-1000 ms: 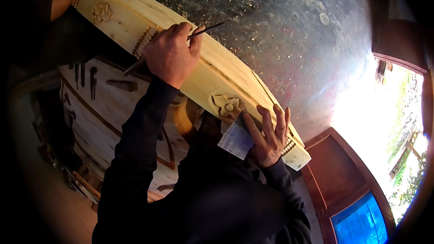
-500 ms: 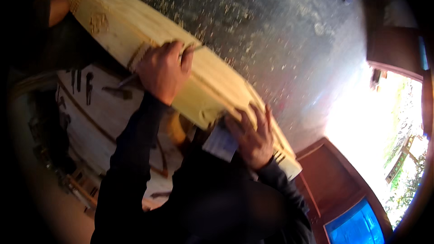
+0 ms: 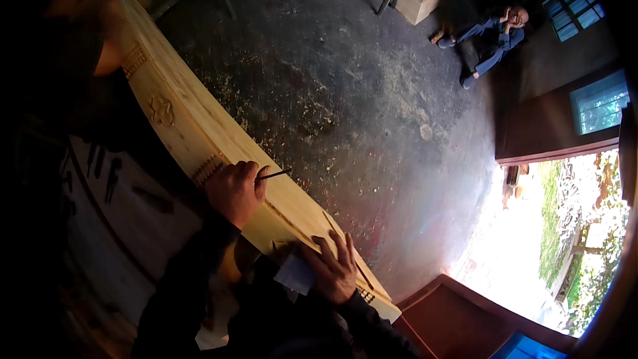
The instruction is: The person carves a floral design into a wooden plank using a chisel and then sands the carved details by hand with sandpaper.
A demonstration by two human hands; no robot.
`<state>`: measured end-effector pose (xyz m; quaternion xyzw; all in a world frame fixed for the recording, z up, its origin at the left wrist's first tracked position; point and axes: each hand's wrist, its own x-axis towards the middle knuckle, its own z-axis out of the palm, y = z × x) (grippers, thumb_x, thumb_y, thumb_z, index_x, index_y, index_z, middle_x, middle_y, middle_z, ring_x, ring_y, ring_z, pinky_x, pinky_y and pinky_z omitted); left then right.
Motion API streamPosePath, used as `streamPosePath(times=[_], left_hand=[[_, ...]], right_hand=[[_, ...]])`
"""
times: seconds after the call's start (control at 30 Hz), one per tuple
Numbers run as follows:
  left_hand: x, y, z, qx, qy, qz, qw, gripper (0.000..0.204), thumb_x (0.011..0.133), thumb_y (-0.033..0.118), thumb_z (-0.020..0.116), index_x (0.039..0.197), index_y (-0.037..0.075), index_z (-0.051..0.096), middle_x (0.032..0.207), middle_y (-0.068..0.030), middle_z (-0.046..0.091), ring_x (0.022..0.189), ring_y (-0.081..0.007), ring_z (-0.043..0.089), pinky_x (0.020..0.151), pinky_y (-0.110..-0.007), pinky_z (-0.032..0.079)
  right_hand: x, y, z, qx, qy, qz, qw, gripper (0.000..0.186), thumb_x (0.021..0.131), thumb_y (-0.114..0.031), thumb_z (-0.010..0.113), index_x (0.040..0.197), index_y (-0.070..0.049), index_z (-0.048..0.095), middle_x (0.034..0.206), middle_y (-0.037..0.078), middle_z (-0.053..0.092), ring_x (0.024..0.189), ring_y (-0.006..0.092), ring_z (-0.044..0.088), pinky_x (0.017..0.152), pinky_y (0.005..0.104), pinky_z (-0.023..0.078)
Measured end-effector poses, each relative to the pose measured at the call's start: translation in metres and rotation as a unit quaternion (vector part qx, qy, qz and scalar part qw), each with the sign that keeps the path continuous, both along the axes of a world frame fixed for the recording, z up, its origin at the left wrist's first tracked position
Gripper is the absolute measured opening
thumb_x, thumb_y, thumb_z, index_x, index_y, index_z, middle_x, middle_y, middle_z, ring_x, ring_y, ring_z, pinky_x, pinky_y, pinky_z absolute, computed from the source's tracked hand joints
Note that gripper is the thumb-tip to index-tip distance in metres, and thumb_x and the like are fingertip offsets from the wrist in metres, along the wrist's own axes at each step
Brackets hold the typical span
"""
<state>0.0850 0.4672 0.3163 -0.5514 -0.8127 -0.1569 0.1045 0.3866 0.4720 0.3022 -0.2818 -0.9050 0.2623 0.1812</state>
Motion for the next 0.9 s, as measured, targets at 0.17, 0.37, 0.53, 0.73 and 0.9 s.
streamPosePath(times=[0.17,0.37,0.53,0.73,0.9], left_hand=[[0.001,0.001,-0.009,0.036,-0.020,-0.020,0.999,0.030,0.102,0.031,0.077,0.086,0.011,0.062,0.076,-0.0087,0.067,0.070,-0.0328,0.070,0.061,-0.048,0.057],[-0.007,-0.007,-0.017,0.068,-0.044,-0.039,0.996,0.024,0.103,0.027,0.075,0.092,0.012,0.060,0.079,-0.0095,0.065,0.070,-0.0333,0.069,0.063,-0.049,0.057],[-0.003,-0.018,-0.003,0.119,-0.101,-0.094,0.983,0.018,0.100,0.021,0.076,0.100,0.012,0.061,0.091,-0.0089,0.063,0.076,-0.0322,0.070,0.063,-0.048,0.056],[0.027,-0.118,0.018,0.201,-0.312,0.028,0.928,0.016,0.102,0.026,0.079,0.104,0.011,0.072,0.090,-0.0088,0.070,0.074,-0.0312,0.070,0.064,-0.046,0.055],[0.039,-0.223,0.026,0.007,-0.560,0.112,0.821,0.025,0.100,0.031,0.083,0.102,0.007,0.082,0.093,-0.0095,0.078,0.078,-0.0269,0.074,0.071,-0.039,0.058]], right_hand=[[0.022,0.000,0.004,-0.088,0.116,-0.137,0.980,0.048,0.077,-0.005,0.082,0.125,-0.006,0.082,0.127,0.017,0.079,0.139,0.0470,0.065,0.122,0.0619,0.046],[0.020,-0.035,0.033,-0.192,0.118,-0.196,0.954,0.029,0.098,0.004,0.073,0.125,-0.001,0.080,0.122,0.018,0.083,0.108,0.0351,0.082,0.097,0.0418,0.064],[0.020,-0.059,0.045,-0.202,0.046,-0.055,0.977,0.027,0.101,-0.011,0.076,0.126,-0.004,0.081,0.121,0.019,0.083,0.105,0.0372,0.081,0.095,0.0454,0.063],[-0.003,-0.113,-0.006,-0.427,-0.004,-0.122,0.896,0.031,0.108,-0.022,0.071,0.120,0.005,0.077,0.104,0.019,0.083,0.093,0.0239,0.077,0.083,0.0432,0.059],[-0.042,-0.132,-0.013,-0.486,-0.142,-0.084,0.858,0.036,0.112,-0.027,0.066,0.121,0.006,0.077,0.107,0.020,0.083,0.097,0.0217,0.077,0.086,0.0419,0.059]])
